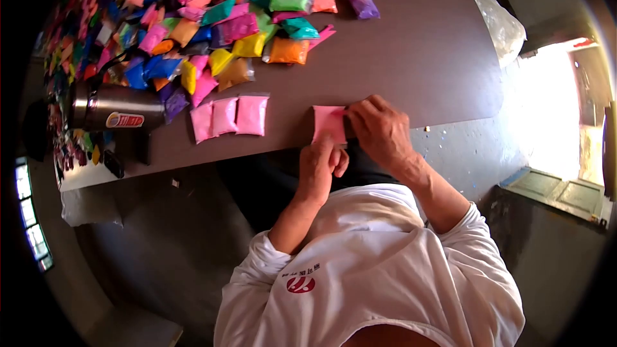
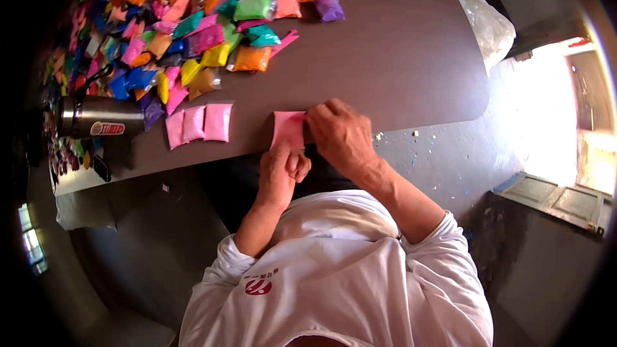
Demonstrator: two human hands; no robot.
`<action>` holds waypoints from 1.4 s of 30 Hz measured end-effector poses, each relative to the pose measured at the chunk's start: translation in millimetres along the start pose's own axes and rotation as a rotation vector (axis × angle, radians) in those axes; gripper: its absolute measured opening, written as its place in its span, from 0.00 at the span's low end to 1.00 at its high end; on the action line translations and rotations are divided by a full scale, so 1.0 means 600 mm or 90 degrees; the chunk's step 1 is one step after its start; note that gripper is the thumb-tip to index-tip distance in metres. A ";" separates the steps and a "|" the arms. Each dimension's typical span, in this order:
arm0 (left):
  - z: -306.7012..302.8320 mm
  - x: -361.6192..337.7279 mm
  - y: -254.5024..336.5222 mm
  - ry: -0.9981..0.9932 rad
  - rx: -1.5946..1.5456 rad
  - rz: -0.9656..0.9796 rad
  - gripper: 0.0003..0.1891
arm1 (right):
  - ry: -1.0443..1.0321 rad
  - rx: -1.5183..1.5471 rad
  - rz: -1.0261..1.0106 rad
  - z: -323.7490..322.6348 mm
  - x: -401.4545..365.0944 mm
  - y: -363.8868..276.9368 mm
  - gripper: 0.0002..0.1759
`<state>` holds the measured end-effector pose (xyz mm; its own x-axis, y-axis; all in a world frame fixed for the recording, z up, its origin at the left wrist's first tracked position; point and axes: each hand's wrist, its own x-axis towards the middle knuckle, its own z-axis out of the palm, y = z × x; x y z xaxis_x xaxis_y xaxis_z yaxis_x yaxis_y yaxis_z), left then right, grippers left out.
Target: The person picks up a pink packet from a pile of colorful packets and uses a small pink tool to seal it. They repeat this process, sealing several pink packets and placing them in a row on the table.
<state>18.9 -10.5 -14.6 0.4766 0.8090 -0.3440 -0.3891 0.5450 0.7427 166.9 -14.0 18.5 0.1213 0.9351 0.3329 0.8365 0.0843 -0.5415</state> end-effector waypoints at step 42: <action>-0.017 0.009 -0.063 0.011 0.088 0.082 0.28 | -0.111 0.061 -0.147 -0.015 0.025 -0.051 0.01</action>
<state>28.0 -24.6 -50.4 0.4156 0.8744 -0.2502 -0.3335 0.4024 0.8525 147.7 -5.8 47.1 -0.1666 0.9317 0.3228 0.7758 0.3259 -0.5404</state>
